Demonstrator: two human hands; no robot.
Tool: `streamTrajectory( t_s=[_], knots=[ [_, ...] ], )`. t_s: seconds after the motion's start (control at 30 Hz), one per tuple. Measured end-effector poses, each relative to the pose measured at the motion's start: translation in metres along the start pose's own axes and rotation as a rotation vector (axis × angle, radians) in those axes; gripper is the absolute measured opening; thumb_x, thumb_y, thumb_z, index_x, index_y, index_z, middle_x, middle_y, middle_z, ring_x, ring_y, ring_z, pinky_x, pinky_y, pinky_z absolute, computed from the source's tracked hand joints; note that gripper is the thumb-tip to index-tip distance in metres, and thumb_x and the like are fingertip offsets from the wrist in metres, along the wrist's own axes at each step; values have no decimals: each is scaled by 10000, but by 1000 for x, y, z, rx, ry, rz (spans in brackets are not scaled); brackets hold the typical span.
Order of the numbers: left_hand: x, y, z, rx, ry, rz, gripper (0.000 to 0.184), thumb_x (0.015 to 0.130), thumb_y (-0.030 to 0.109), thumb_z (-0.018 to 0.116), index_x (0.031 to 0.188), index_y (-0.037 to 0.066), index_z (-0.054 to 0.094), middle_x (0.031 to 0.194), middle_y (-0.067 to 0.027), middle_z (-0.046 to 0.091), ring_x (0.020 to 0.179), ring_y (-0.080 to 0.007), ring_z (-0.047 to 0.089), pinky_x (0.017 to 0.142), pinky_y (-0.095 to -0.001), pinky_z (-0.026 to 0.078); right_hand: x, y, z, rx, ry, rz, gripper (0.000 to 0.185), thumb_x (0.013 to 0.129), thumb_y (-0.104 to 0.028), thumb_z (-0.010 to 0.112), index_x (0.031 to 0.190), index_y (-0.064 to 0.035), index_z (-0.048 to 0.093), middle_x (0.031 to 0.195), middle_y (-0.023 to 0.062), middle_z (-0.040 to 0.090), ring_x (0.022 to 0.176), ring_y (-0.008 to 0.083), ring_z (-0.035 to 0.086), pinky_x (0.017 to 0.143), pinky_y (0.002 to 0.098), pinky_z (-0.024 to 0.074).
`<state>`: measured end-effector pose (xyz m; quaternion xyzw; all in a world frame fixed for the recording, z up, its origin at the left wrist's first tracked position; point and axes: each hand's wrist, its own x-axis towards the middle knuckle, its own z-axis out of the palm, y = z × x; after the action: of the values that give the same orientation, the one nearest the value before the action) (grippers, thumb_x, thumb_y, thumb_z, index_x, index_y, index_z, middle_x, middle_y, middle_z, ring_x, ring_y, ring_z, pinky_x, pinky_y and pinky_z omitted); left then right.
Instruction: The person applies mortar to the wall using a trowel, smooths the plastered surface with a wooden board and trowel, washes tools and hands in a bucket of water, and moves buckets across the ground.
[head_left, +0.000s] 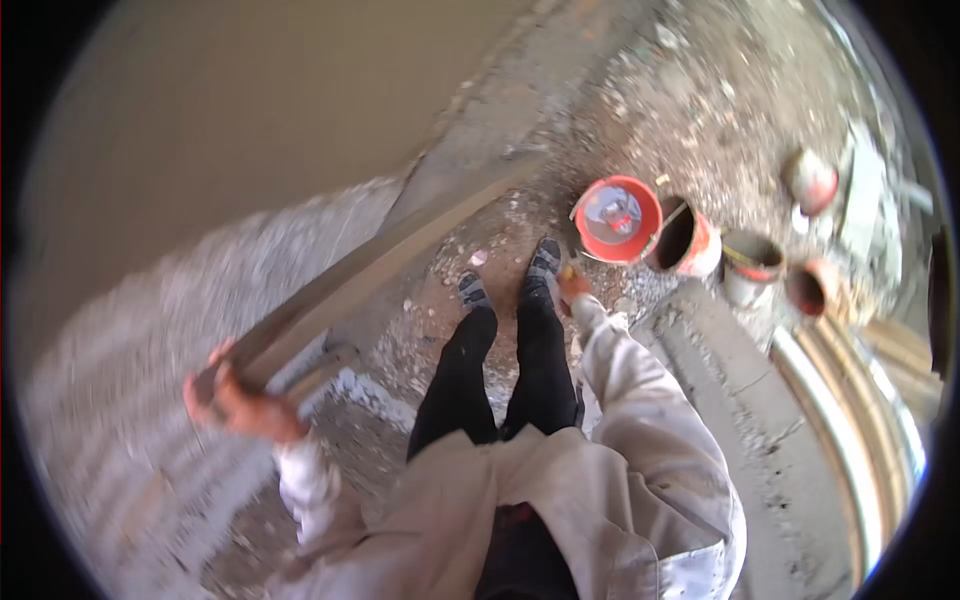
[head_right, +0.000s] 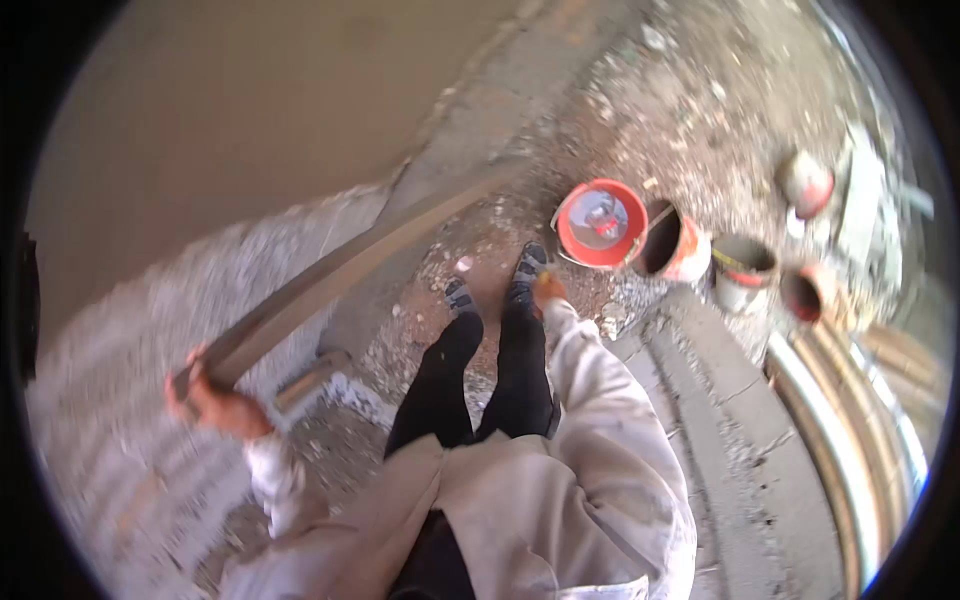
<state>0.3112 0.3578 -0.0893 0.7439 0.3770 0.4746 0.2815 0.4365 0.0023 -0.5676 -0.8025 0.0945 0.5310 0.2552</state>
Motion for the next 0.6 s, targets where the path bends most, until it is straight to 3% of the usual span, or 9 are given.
streamTrajectory(
  t_s=[0.07, 0.1, 0.17, 0.2, 0.23, 0.27, 0.33, 0.47, 0.6],
  knots=[
    [-9, 13, -14, 9, 55, 24, 383, 870, -38, 522, 1229, 23, 404, 965, -177, 606, 896, -268, 635, 846, -425, 520, -28, 65, -23, -518, 98, -230, 543, 857, -465, 566, 1242, -82, 558, 1104, 240, 637, 1048, 375, 610, 883, 452, 478],
    [-10, 24, -24, -26, 119, -29, 389, 863, -28, 556, 1221, 28, 414, 938, -160, 614, 869, -252, 640, 836, -407, 514, -34, 90, -50, -663, -40, -249, 533, 865, -484, 534, 1200, -71, 574, 1100, 239, 635, 1037, 389, 605, 881, 461, 474],
    [-9, 48, -56, -114, 222, -104, 444, 809, -52, 633, 1191, 27, 421, 909, -147, 622, 815, -239, 645, 796, -404, 518, -120, 92, -105, -734, 6, -358, 368, 932, -347, 466, 1122, -48, 564, 1078, 233, 616, 993, 399, 605, 800, 484, 491],
    [-1, 54, -85, -126, 233, -18, 440, 809, -35, 632, 1194, 22, 428, 907, -148, 624, 811, -241, 647, 780, -405, 525, -130, 113, -121, -767, 37, -378, 352, 911, -329, 533, 1101, -35, 564, 1045, 231, 620, 964, 423, 599, 803, 483, 492],
    [7, 58, -116, -154, 231, 66, 436, 809, -18, 632, 1197, 18, 435, 906, -148, 626, 807, -242, 649, 763, -405, 532, -118, 154, -140, -482, 50, -153, 363, 882, -328, 589, 1088, -32, 555, 1012, 219, 619, 939, 410, 597, 826, 487, 483],
    [18, 63, -155, -163, 239, 90, 441, 794, -28, 642, 1191, 16, 453, 895, -135, 623, 813, -218, 640, 759, -368, 529, -73, 223, -165, -548, 101, -225, 337, 879, -358, 596, 1077, -91, 543, 938, 187, 609, 780, 334, 614, 673, 468, 515],
    [42, 75, -232, -83, 300, 136, 359, 789, -9, 652, 1124, -7, 524, 834, -126, 625, 757, -202, 642, 706, -347, 543, -134, 137, -165, -370, 115, -106, 338, 880, -355, 595, 1078, -86, 546, 927, 184, 610, 776, 327, 614, 671, 461, 515],
    [45, 106, -379, -57, 503, 97, 283, 865, 103, 616, 1098, -32, 525, 788, -173, 631, 658, -268, 644, 625, -396, 571, -196, 23, -130, -173, 101, -228, 339, 882, -349, 592, 1081, -77, 552, 904, 176, 612, 768, 313, 616, 669, 448, 514],
    [31, 96, -486, 133, 768, 63, 292, 844, 143, 686, 1027, -45, 557, 757, -154, 634, 637, -244, 639, 606, -356, 557, -244, -21, -91, -139, 61, -311, 341, 884, -343, 589, 1083, -68, 558, 881, 169, 614, 759, 299, 618, 666, 434, 513]
  ],
)
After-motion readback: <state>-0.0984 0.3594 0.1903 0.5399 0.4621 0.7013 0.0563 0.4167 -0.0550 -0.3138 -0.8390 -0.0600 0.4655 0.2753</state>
